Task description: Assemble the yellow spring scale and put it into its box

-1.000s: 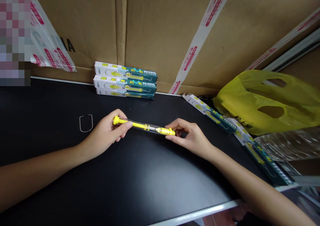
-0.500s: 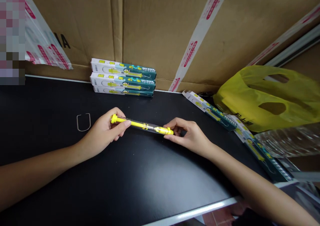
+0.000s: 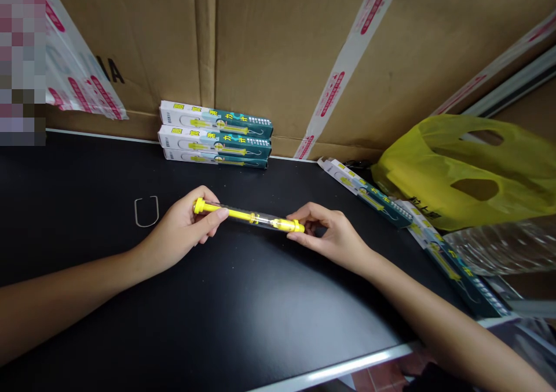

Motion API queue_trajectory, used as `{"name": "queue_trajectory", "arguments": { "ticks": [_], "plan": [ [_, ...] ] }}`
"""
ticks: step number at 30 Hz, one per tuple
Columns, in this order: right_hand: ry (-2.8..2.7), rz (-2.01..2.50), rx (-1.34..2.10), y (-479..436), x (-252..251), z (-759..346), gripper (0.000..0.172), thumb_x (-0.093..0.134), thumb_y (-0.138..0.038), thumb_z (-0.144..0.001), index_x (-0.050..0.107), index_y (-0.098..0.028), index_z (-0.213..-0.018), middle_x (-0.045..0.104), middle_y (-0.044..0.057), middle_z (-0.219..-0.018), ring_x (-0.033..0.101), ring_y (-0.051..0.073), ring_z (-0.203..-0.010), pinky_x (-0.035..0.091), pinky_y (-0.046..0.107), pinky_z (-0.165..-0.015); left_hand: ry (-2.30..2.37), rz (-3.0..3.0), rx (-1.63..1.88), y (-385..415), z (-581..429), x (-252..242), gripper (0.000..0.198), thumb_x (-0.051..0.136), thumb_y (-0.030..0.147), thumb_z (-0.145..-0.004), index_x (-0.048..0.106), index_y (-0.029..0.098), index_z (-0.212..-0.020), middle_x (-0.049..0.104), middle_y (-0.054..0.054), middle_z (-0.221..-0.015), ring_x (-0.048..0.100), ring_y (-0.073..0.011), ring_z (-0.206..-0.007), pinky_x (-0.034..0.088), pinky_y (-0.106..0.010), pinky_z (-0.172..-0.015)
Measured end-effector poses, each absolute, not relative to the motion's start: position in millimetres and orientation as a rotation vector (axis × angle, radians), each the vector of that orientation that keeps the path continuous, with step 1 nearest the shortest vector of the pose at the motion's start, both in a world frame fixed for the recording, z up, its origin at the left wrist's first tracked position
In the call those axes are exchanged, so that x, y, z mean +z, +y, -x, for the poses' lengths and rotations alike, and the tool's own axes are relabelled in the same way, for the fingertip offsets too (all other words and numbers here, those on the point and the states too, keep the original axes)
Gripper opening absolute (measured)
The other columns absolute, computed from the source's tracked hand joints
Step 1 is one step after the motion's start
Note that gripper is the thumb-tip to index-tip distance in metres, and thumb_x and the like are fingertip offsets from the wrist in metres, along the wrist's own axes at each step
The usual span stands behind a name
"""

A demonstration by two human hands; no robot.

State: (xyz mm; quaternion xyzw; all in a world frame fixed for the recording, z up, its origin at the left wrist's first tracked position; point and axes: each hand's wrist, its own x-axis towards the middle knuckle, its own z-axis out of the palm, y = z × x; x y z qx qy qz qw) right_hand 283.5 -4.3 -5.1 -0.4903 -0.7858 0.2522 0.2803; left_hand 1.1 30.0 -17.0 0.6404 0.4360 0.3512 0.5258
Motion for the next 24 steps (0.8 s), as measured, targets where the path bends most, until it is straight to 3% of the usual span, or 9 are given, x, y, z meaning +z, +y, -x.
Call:
{"name": "queue_trajectory", "arguments": {
  "ticks": [24],
  "plan": [
    [-2.108, 1.327, 0.647, -3.3, -3.5, -282.3, 0.025, 0.07, -0.037, -0.082, 0.066, -0.016, -0.095, 0.067, 0.004, -0.077, 0.055, 0.012, -0.058, 0.044, 0.024, -0.051, 1.043, -1.536, 0.842, 29.2, -3.3, -14.3, 0.022, 0.058, 0.038, -0.086, 0.045, 0.021, -0.084, 0.051, 0.007, -0.059, 0.045, -0.0062, -0.047, 0.036, -0.014, -0.04]
  ]
}}
